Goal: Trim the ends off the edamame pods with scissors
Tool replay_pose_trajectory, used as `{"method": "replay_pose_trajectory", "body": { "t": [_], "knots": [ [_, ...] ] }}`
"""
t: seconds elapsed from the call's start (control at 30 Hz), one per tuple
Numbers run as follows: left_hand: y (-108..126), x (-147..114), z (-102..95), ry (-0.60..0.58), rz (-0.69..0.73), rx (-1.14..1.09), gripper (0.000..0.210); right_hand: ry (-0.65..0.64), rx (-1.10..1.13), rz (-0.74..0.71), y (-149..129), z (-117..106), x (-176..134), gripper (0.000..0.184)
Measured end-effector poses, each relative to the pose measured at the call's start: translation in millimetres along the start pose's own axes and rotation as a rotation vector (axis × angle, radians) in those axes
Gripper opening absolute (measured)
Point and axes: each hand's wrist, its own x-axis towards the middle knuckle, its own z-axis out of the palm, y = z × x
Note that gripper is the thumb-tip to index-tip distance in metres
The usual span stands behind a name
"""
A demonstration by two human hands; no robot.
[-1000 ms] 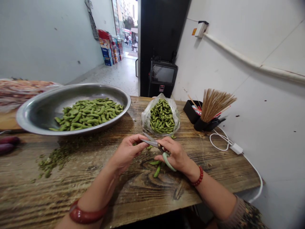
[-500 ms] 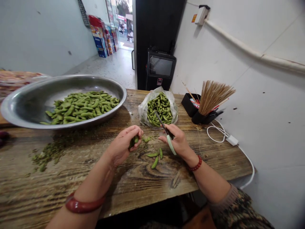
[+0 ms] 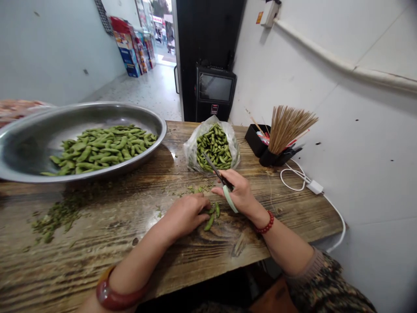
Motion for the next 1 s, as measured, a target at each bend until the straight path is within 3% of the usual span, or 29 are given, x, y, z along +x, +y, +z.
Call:
{"method": "replay_pose_trajectory", "body": {
  "t": [0.17,0.33,0.53,0.73,1.0],
  "knots": [
    [-1.0,1.8,-2.9,0.092,-0.005,-0.134,0.011,-0.004,0.005,-0.006,1.4,1.5,-0.7,0.044],
    [1.8,-1.2,-20.2,0.292,-0.107,-0.674,0.014,0.019,0.03,0.0,-0.9,1.1,0.0,0.045],
    [1.3,-7.1,-25.0,0.299,-0.268,-1.226,0.024,-0.017,0.061,-0.023,-4.3,0.6,-0.8,0.048],
    [-1.9,-6.3,-24.1,0.374,-0.244,-1.317,0.023,-0.125,0.082,-0.039,-3.2,3.3,-3.8,0.057],
    [-1.7,-3.6,-20.6,0.392,-0.224,-1.188,0.025,-0.238,0.087,-0.03,-15.8,1.6,-1.9,0.056]
  ]
}}
